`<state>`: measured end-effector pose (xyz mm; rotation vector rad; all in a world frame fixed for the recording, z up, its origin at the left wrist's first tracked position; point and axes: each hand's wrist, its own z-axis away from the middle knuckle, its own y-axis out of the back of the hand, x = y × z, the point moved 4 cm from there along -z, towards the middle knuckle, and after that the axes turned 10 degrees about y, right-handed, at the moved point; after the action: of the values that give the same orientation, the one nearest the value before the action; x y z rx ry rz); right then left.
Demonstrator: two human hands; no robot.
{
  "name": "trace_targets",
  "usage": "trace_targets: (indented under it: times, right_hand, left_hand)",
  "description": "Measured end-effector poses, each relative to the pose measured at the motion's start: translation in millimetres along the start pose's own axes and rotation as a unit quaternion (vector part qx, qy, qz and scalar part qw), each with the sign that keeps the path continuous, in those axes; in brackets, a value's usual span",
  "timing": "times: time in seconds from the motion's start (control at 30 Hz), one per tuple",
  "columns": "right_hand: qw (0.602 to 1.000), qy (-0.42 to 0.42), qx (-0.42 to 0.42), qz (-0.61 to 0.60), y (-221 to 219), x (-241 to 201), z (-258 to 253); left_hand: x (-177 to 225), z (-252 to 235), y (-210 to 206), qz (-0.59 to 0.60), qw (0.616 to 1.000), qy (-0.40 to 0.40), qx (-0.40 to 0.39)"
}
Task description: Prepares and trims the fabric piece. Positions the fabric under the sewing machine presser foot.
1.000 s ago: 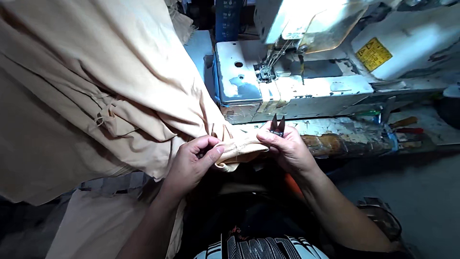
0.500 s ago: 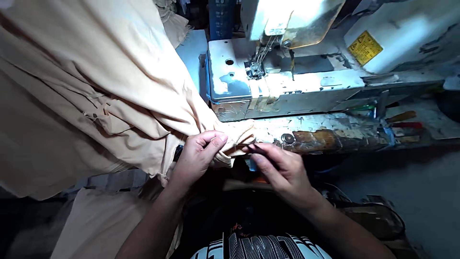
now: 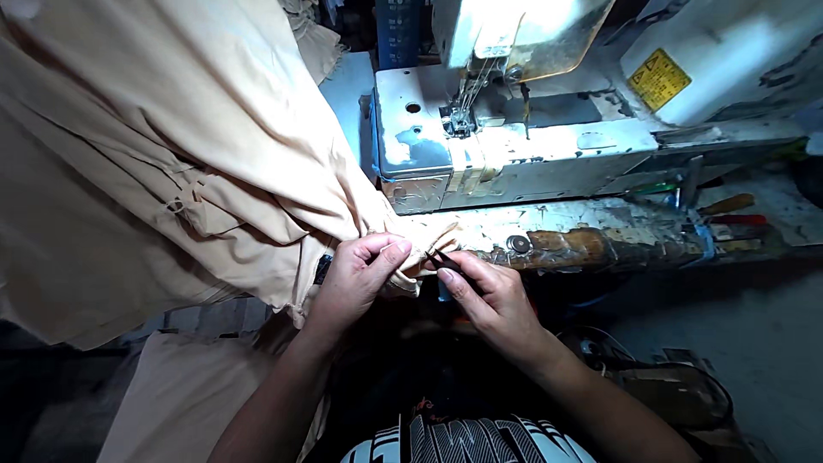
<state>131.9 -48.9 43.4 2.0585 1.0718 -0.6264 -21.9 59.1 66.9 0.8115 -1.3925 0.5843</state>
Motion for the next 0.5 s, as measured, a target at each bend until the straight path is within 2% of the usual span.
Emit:
trace_targets:
  times: [0.13,0.2,0.37,0.43,0.5]
  right_hand:
    - [0.998,-0.005,0.055,0.017,3,2,2]
    - [0.995,0.023,0.091,0.020,2,-2,-1]
    - [0.983,0.108,0.120,0.089,-11,-4,-16]
    - [0.981,0.098,0.137,0.093,-1,1,-15]
    - [0.978,0.050,0.167,0.113,21,12,-11]
  left_hand:
    - [-2,1,1,0.013,1.000,-0.003,0.004]
    - [-3,1,1,0.015,1.000,0.000,0.006]
    - [-2,2,-3,-0.014,1.000,-0.001,0.006]
    - [-2,2,0,-0.018,1.000,-0.001,0.009]
    - [-4,4,3,-0.002,1.000,0.008,0.003]
